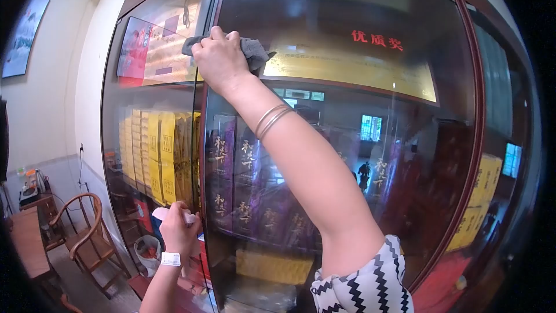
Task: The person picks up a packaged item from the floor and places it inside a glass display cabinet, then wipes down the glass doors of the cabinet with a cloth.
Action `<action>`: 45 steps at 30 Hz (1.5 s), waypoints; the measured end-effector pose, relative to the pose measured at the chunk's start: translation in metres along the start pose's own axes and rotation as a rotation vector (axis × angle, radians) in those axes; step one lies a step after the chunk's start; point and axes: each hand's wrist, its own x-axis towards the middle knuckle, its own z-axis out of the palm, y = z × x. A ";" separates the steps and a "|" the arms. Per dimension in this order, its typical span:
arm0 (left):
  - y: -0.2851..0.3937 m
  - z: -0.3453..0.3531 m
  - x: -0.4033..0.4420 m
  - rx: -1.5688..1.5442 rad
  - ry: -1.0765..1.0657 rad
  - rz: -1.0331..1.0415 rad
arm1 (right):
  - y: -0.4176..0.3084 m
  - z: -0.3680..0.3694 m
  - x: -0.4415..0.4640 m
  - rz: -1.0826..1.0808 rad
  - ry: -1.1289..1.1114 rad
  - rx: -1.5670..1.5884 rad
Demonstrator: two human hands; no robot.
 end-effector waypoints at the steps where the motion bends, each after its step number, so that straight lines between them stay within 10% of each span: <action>1: 0.000 0.000 0.001 0.023 0.005 0.036 | 0.000 0.002 -0.001 0.004 0.032 0.006; 19: 0.013 -0.013 0.003 0.227 -0.066 0.109 | 0.004 0.010 -0.002 0.042 0.212 0.053; 34: 0.001 -0.046 0.000 0.111 -0.198 0.136 | -0.048 0.040 0.056 0.955 0.419 1.240; 38: -0.003 -0.046 0.000 0.065 -0.190 0.156 | -0.016 0.023 0.078 1.002 0.216 2.045; 45: -0.014 -0.044 0.003 0.071 -0.122 0.242 | 0.081 0.079 0.154 0.894 0.265 1.628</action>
